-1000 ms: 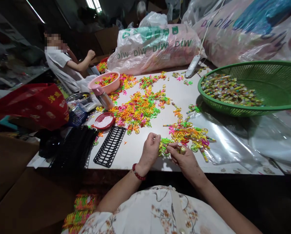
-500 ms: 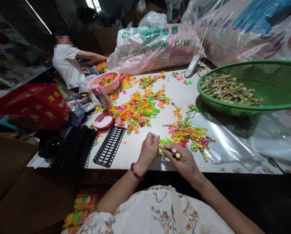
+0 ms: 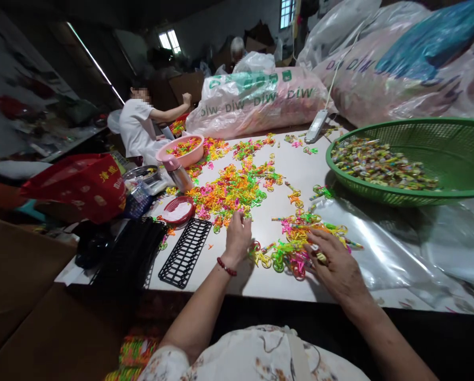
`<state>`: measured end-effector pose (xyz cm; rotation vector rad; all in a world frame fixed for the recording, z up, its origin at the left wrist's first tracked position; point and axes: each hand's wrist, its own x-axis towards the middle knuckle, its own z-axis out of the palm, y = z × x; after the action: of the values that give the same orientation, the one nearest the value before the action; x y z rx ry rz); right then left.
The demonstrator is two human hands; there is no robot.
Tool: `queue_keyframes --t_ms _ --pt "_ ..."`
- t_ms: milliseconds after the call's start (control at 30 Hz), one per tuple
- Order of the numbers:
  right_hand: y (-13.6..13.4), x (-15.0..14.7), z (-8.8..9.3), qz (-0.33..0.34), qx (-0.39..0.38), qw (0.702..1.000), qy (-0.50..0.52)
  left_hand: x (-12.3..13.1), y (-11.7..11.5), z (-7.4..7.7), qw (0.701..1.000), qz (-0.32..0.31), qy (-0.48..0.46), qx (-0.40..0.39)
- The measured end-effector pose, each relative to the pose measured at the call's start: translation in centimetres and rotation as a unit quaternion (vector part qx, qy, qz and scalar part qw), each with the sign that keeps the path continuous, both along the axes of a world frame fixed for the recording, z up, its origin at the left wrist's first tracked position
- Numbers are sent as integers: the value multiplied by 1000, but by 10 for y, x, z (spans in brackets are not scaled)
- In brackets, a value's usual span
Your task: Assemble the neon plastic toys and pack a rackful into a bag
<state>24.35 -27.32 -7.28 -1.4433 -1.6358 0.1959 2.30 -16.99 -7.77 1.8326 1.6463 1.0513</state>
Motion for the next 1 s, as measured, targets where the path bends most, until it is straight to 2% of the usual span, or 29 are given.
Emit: queue_keyframes --t_ms 67,133,267,400,500,600,733,867,1000 --pt "1 6 0 -15 15 1000 -5 -8 27 -2 995 21 77 58" --pt "-1 2 -1 5 4 1000 11 -14 50 -7 992 16 100 75" --pt "-11 -21 -2 60 -73 994 61 -19 75 -18 997 22 34 61" --pt "-20 -36 2 51 -200 970 126 -28 72 -21 996 62 -35 60" --pt "-17 -41 5 40 -248 955 157 -35 62 -19 991 85 -100 40" --pt "-7 -47 5 72 -254 947 181 -38 51 -16 983 72 -169 9" --pt "4 -59 4 109 -246 941 206 -37 40 -14 941 2 -336 -30" --pt "7 -65 5 118 -250 944 181 -40 40 -13 935 -14 -355 -5" --pt "4 -64 4 125 -253 943 179 -42 44 -10 902 -6 -431 -4"
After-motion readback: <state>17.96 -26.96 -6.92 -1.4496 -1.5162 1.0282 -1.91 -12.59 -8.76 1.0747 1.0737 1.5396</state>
